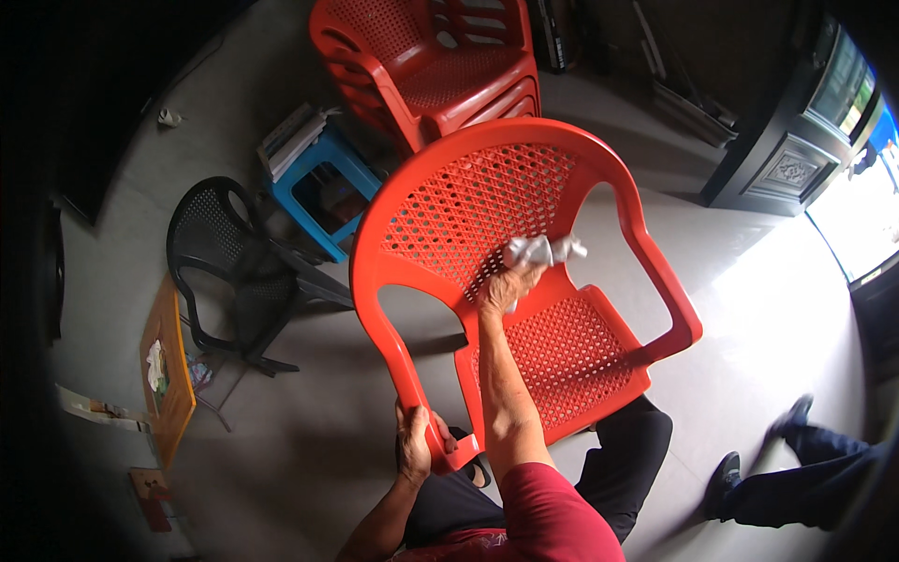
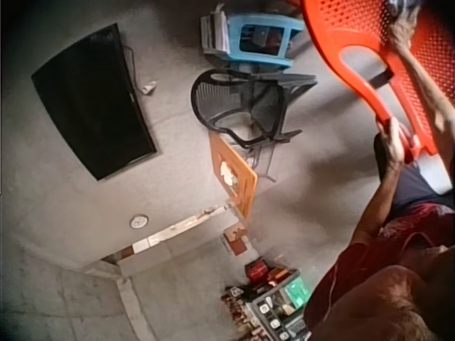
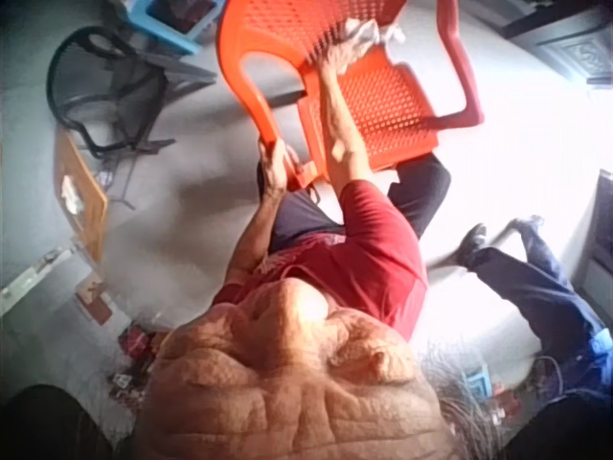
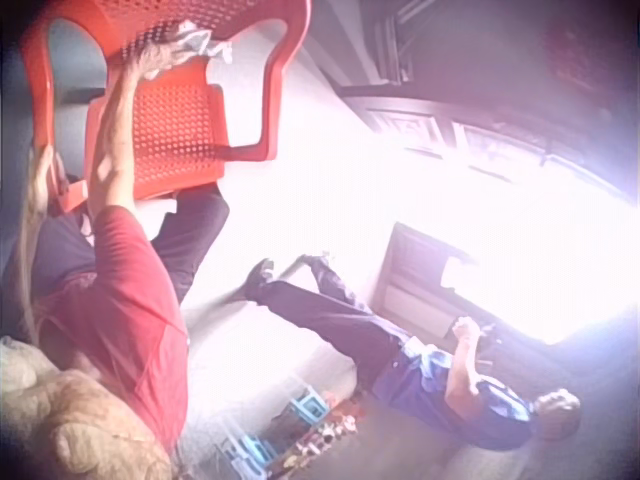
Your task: The person wipes a table with a cloth, then sits on the floor and thoroughly wipes a red plastic chair, including the seat, backrest, and legs. The person handles the chair by turning it over to clean all surfaces.
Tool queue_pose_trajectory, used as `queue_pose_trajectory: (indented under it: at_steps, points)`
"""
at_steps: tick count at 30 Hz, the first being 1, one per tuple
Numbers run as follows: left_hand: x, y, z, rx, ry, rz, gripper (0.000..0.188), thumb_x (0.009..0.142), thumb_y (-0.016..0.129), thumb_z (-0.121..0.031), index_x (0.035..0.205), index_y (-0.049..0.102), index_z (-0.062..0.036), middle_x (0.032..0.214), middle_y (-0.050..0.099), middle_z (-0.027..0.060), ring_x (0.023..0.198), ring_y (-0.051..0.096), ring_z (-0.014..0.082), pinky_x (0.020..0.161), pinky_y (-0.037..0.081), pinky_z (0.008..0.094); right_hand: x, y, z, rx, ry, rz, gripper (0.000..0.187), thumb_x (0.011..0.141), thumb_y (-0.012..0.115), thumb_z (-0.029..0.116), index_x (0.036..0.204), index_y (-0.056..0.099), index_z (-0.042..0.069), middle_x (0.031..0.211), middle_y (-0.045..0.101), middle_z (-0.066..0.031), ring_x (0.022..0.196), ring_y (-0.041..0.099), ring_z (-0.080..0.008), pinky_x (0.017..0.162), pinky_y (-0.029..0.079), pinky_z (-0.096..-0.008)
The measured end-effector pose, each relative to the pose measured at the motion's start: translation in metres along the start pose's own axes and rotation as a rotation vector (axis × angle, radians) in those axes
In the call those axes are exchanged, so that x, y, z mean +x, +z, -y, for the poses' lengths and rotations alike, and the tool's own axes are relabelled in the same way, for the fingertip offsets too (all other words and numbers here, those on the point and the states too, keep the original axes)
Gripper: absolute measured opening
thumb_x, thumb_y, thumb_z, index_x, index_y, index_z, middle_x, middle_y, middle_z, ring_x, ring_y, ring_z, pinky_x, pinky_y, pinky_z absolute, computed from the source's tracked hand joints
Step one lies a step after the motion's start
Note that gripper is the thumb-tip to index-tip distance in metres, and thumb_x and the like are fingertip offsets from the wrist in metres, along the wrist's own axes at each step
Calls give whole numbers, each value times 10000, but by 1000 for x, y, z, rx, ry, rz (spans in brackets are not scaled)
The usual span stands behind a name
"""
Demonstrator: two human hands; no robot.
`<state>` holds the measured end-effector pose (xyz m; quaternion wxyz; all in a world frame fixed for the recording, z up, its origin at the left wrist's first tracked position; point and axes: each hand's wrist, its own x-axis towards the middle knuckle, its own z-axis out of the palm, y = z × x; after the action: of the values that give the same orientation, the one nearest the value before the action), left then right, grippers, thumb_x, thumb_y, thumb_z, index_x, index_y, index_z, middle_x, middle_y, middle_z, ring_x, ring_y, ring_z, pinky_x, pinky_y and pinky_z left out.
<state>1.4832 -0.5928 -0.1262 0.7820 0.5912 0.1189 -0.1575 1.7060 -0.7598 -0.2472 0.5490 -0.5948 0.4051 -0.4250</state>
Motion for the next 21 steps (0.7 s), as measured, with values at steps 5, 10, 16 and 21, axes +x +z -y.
queue_pose_trajectory:
  at_steps: [5,10,16,21]
  points:
    - [4,0,0,-1,21,79,282,953,358,-144,1201,260,-50,617,504,102,432,490,201,475,460,316,-24,-4,-59,-591,179,85,595,803,431,31,1383,303,69,1480,205,-197,1257,362,-424,1009,362,-486]
    - [-3,-3,-7,40,-13,-29,293,947,368,-160,1198,265,-48,633,518,107,434,491,195,482,455,314,-90,6,37,-167,-151,154,408,780,424,-50,1187,448,-39,1244,443,-272,1090,464,-453,964,378,-456]
    - [3,-5,4,-2,17,-20,256,938,393,-181,1149,277,-92,578,506,102,411,494,196,416,438,334,-112,-5,151,-36,-947,393,233,781,544,0,1011,551,39,1325,446,-184,1201,404,-389,973,351,-452]
    - [1,4,1,58,40,25,211,946,374,-193,1100,284,-79,575,509,109,412,505,214,421,440,324,-5,20,169,-173,-1221,238,266,761,549,76,1025,584,68,1376,413,-169,1201,394,-353,957,354,-410]
